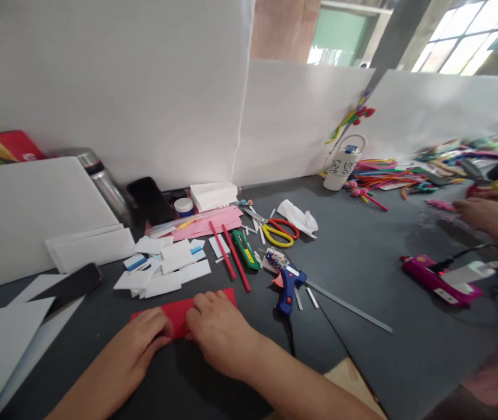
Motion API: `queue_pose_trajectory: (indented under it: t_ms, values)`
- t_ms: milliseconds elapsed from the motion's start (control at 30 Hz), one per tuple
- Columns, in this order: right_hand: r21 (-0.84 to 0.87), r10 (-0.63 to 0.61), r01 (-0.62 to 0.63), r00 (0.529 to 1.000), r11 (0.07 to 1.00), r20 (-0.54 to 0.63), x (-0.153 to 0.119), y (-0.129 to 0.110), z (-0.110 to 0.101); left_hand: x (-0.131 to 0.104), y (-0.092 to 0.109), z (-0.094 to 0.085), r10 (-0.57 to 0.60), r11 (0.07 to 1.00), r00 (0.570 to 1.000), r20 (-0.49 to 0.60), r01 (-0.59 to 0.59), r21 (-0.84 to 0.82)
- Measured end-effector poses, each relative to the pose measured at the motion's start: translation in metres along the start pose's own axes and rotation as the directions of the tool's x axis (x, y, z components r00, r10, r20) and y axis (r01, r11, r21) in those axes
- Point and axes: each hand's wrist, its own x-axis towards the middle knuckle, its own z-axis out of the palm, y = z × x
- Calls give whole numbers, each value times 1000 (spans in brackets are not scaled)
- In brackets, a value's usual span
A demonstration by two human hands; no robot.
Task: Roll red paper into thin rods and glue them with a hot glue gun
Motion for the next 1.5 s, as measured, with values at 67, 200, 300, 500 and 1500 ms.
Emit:
queue_pose_trajectory:
  t_ms: [67, 200, 300, 500, 1500]
  values:
    - [8, -21, 21, 1000, 1000, 14, 0, -1, 0, -5, 1, -6, -42, 999, 999, 31, 42, 5]
    - [44, -21, 20, 999, 999, 31, 1, 0, 0, -10, 5, -16, -92, 995, 994, 63, 94, -19]
    - [48, -42, 40, 998, 998, 42, 2, 2, 2, -6, 13, -15, -92, 996, 994, 65, 93, -7]
    - [13, -25, 24, 997, 1000, 70, 3, 0, 4, 7, 24, -4, -87, 996, 995, 48, 87, 16]
    - [27, 181, -183, 980, 983, 79, -4, 0, 1, 8, 21, 4, -106, 994, 993, -50, 106, -7]
